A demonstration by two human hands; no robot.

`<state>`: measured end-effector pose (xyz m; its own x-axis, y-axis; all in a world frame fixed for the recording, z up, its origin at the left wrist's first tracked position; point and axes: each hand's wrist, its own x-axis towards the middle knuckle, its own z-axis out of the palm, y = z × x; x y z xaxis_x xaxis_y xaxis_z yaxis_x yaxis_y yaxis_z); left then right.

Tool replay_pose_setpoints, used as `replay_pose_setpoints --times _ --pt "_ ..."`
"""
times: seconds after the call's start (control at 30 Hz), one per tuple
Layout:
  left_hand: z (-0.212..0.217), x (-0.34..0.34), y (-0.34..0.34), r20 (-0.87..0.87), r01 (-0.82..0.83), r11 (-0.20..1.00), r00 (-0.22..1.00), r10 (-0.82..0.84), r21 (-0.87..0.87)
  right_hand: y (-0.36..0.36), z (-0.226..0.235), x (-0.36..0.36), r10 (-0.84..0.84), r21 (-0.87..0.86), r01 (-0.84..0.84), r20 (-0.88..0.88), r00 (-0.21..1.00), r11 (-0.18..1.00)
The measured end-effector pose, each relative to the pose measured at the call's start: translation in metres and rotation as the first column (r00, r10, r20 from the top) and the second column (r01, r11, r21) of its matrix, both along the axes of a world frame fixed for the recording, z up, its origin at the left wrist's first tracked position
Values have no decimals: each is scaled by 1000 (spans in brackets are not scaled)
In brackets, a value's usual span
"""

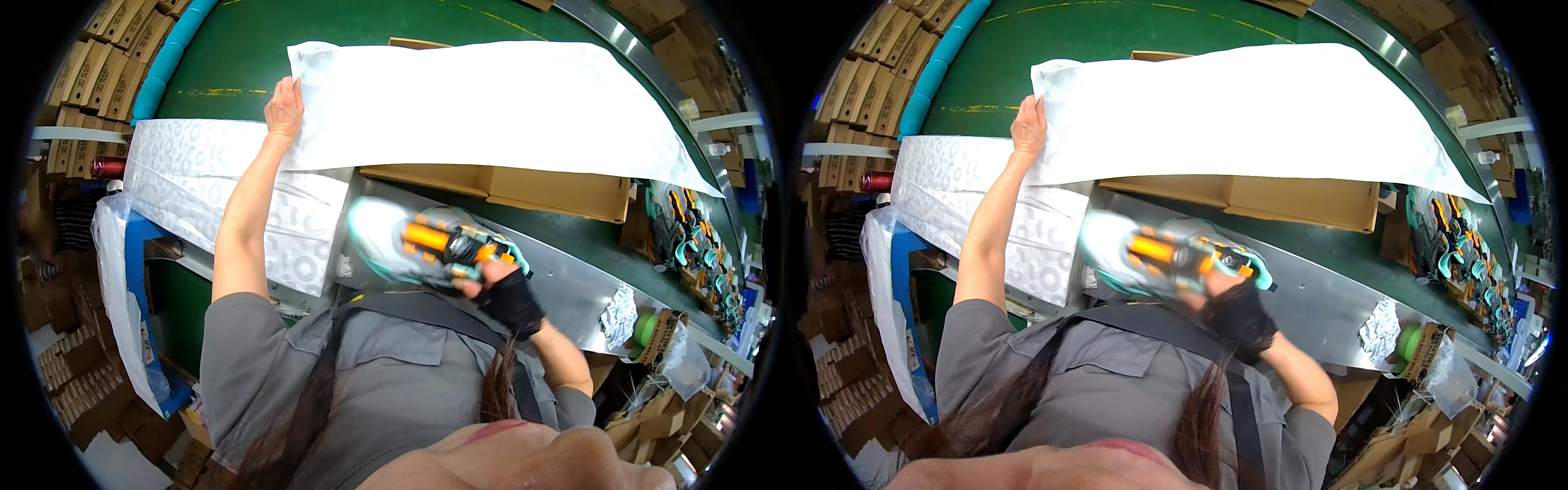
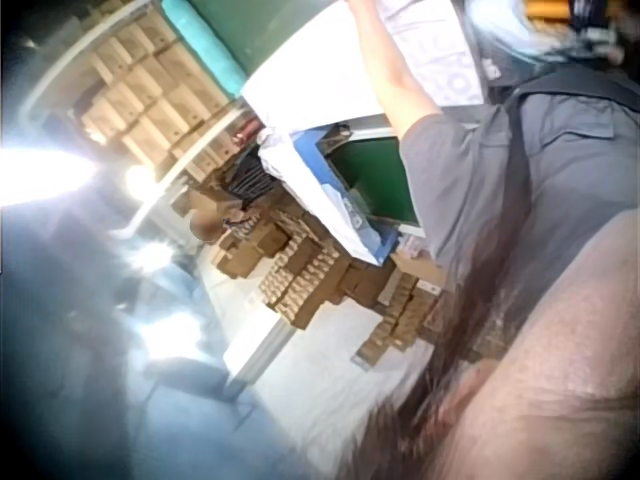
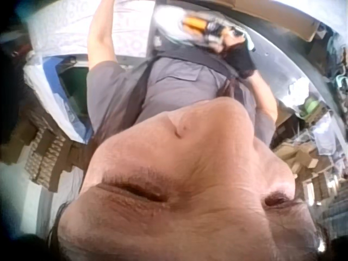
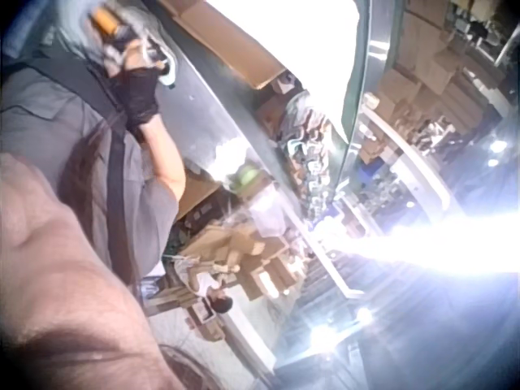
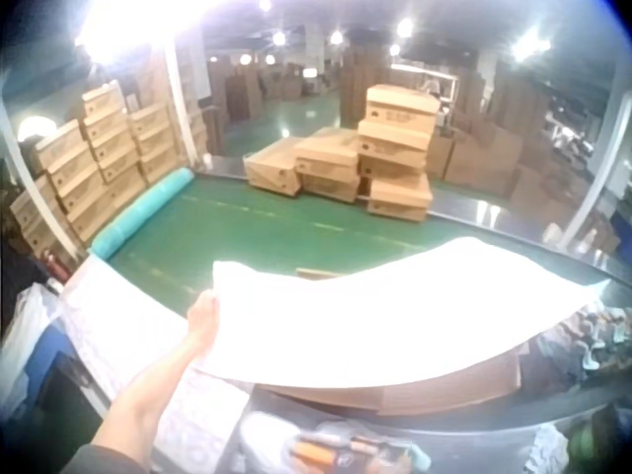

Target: The person repeatedly packs pairs of children's sneakers into cardboard boxes on a conveyor belt. They place tissue paper inside each box, insert the shoes, fold the paper over, close the box, and move it down the line. The process is repeated for multiple pairs of shoes throughout the clip.

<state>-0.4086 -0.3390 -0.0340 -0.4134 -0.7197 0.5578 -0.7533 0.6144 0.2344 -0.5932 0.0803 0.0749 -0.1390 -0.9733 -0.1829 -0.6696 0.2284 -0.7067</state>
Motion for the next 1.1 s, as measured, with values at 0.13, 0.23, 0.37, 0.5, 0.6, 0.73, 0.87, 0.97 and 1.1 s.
replay_pose_setpoints --times 0.13,0.23,0.37,0.5,0.6,0.73,0.87,0.97,1.1 --pt "17 17 1 -5 62 997 998 -62 -45 -73 70 -37 -305 -351 437 373 877 828" --pt "33 30 -14 20 75 992 997 -74 -98 -139 45 -59 -490 -292 637 443 751 713" --pt "90 -8 -23 -173 313 934 943 -284 174 -191 -91 -76 -598 -359 725 412 688 587" --pt "157 -78 39 -695 684 328 711 -104 651 -215 -127 -49 -546 182 609 679 490 772" --pt "120 -138 84 -846 845 60 529 65 532 -211 -109 -18 -551 300 507 690 469 808" --pt "20 -174 95 -590 706 536 697 -408 464 -152 -77 -45 -550 89 730 720 423 678" --pt "-13 -172 120 213 551 827 800 -561 111 -51 -7 -72 -577 -207 882 690 438 422" --pt "-41 -182 122 402 374 874 782 -477 310 14 -24 -76 -783 -246 936 515 347 253" --pt "-5 -180 152 -115 569 770 819 -562 287 117 -142 -96 -899 212 916 359 252 341"
